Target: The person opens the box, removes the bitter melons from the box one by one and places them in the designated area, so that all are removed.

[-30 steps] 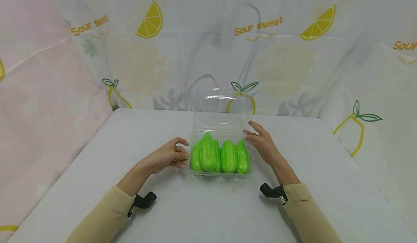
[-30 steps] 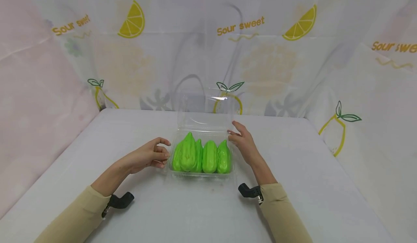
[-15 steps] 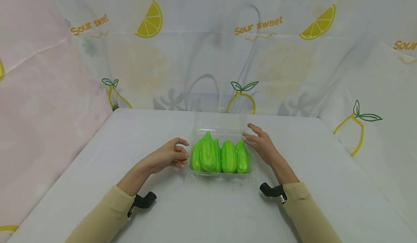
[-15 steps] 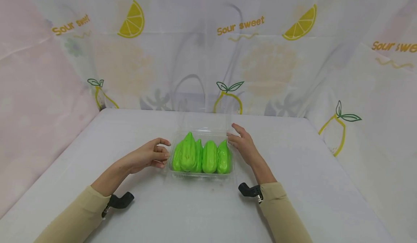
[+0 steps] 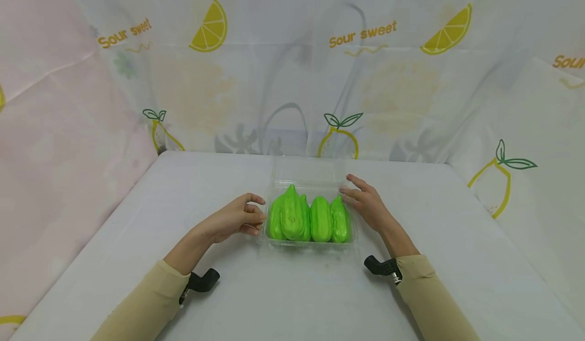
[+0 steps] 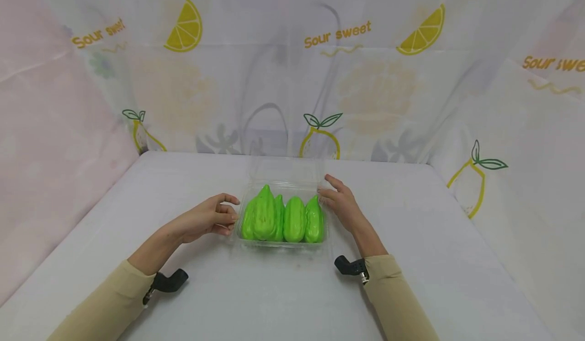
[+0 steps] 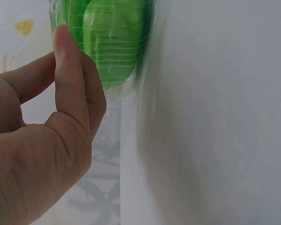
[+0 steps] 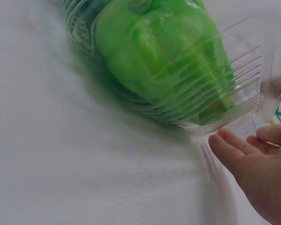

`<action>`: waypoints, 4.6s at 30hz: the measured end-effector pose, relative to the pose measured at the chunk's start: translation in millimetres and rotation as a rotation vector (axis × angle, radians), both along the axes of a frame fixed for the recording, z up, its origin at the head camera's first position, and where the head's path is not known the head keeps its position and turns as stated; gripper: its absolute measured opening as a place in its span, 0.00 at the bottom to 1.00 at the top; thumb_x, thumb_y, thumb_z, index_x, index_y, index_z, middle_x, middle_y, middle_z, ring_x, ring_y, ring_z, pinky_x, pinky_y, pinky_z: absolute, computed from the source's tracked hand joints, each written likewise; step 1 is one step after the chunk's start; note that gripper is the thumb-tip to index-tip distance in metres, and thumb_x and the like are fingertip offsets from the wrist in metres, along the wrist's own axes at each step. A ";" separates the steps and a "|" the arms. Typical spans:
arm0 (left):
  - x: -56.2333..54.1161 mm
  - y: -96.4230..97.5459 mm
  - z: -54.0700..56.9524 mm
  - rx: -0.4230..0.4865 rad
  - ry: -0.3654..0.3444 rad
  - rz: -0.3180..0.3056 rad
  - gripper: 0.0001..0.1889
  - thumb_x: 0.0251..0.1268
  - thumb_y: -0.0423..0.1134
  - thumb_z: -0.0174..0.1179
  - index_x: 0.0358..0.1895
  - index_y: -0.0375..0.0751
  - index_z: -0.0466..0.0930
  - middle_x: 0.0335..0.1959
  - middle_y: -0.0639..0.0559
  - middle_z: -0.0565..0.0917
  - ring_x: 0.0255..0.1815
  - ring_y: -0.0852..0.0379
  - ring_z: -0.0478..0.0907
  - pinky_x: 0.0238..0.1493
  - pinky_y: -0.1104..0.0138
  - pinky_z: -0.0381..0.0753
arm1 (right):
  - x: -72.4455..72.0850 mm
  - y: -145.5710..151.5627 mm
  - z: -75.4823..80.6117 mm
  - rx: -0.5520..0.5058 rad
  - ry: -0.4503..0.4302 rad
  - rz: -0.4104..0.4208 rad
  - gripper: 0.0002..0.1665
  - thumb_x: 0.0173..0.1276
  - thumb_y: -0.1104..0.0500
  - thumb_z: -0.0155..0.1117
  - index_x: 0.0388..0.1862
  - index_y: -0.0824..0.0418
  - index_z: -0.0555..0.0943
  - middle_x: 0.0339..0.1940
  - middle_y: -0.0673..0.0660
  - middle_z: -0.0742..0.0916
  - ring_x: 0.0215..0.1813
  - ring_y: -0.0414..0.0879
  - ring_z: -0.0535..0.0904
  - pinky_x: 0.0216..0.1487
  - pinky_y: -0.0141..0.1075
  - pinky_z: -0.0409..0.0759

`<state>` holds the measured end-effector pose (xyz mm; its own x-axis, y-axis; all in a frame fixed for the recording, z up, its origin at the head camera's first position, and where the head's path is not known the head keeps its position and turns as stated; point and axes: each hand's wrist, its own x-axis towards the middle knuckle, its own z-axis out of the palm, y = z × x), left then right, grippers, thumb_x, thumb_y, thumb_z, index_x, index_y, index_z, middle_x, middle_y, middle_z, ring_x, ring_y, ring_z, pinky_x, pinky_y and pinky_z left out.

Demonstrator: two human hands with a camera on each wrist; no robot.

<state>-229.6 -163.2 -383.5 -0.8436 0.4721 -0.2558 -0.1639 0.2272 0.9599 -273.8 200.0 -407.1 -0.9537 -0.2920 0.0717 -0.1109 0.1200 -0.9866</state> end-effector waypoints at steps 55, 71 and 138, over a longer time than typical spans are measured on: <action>-0.6 0.6 -3.0 0.013 -0.020 -0.024 0.23 0.73 0.33 0.54 0.63 0.27 0.57 0.32 0.50 0.77 0.29 0.60 0.78 0.33 0.72 0.84 | 20.9 -7.3 48.3 0.344 0.111 -0.095 0.38 0.74 0.49 0.60 0.78 0.55 0.60 0.76 0.64 0.68 0.76 0.60 0.64 0.72 0.62 0.66; 0.5 0.3 -1.2 0.018 -0.017 -0.043 0.23 0.73 0.33 0.53 0.62 0.26 0.56 0.32 0.50 0.77 0.31 0.60 0.79 0.34 0.72 0.85 | 43.8 -30.8 64.4 0.616 0.063 0.057 0.42 0.67 0.45 0.66 0.77 0.51 0.63 0.69 0.63 0.75 0.65 0.56 0.77 0.56 0.49 0.81; -1.0 -1.7 -0.7 -0.007 -0.022 -0.062 0.21 0.74 0.34 0.53 0.61 0.30 0.57 0.34 0.50 0.77 0.33 0.58 0.80 0.36 0.71 0.86 | 75.1 -75.5 60.5 0.987 0.294 0.065 0.44 0.46 0.56 0.67 0.69 0.54 0.73 0.67 0.59 0.74 0.57 0.55 0.76 0.50 0.44 0.78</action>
<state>-230.6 -165.0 -384.2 -0.8068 0.5216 -0.2775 -0.1704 0.2443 0.9546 -198.8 124.5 -346.5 -0.9177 -0.3973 -0.0001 -0.3666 0.8470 -0.3849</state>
